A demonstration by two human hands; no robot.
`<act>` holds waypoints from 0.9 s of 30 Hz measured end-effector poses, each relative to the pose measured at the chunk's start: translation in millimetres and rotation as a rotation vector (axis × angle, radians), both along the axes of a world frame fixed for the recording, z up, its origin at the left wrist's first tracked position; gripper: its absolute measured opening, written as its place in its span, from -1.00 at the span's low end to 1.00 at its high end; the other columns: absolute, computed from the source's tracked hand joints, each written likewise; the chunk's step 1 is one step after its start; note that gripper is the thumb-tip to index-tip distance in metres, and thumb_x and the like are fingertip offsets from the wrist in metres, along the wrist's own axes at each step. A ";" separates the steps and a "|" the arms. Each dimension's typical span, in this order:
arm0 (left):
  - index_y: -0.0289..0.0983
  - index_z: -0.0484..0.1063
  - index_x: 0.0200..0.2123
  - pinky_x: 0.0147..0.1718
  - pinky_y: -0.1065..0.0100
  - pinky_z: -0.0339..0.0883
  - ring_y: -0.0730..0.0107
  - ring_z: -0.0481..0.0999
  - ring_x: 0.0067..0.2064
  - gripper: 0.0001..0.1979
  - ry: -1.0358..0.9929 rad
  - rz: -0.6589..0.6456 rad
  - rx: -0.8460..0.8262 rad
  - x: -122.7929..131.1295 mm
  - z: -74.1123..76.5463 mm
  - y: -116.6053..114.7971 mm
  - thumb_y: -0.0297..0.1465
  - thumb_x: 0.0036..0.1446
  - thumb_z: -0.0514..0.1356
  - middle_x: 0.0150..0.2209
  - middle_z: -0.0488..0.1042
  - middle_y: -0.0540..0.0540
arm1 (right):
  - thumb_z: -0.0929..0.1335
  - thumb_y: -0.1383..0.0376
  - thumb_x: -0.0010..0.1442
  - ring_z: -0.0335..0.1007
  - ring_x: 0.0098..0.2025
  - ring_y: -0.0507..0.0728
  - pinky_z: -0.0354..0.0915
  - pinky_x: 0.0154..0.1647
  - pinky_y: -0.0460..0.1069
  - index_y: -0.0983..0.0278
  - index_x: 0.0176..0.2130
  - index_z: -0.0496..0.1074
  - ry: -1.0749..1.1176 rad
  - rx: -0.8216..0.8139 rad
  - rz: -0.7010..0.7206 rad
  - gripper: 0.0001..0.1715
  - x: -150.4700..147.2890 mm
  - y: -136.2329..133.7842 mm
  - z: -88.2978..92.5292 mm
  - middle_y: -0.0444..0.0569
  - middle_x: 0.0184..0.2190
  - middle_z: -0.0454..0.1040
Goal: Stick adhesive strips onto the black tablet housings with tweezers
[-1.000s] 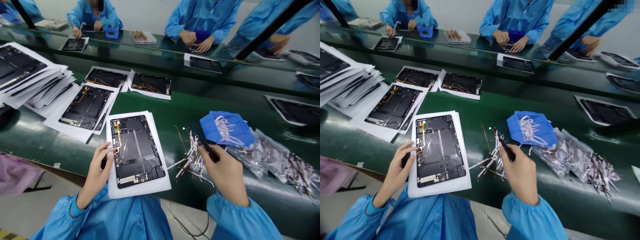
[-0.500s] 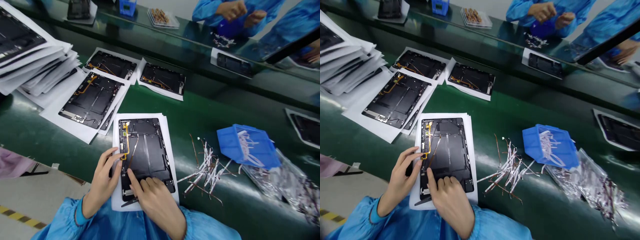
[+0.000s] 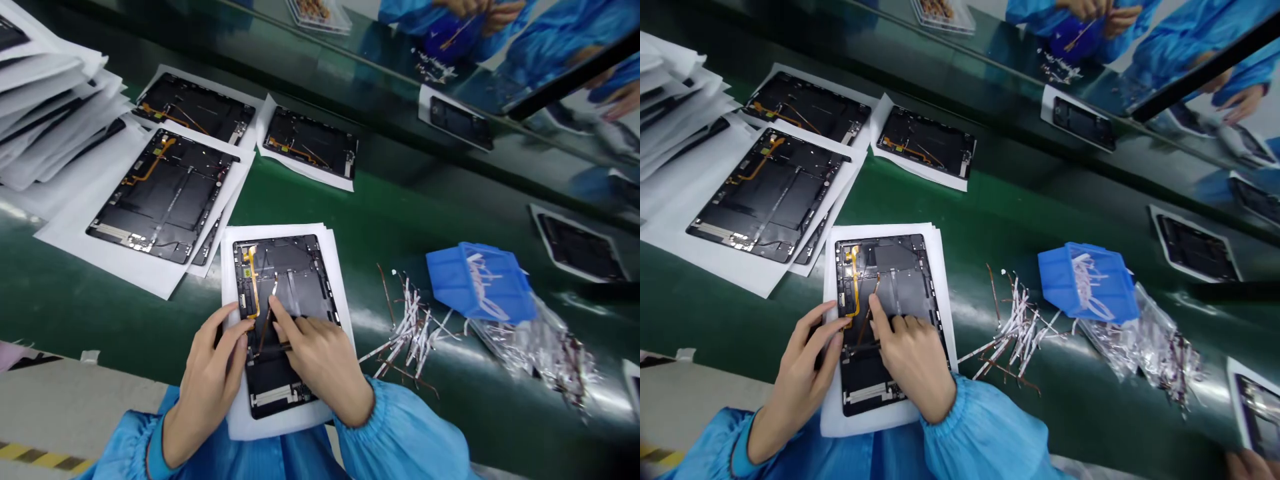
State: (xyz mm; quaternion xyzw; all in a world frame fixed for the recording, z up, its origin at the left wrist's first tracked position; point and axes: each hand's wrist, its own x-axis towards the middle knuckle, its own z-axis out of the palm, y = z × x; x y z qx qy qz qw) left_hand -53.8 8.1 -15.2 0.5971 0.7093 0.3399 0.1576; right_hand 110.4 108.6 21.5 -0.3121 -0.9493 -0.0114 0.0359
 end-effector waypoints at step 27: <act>-0.11 0.56 -0.13 -0.12 0.31 0.37 0.32 0.50 -0.12 -0.80 -0.764 -0.058 -0.113 36.7 50.4 2.6 -0.27 0.34 0.13 -0.14 0.48 -0.09 | 0.37 0.45 0.28 0.51 -0.24 0.03 0.38 -0.19 -0.10 0.18 -0.18 0.43 0.729 -0.522 -0.125 -0.83 22.5 38.3 53.7 -0.18 -0.27 0.55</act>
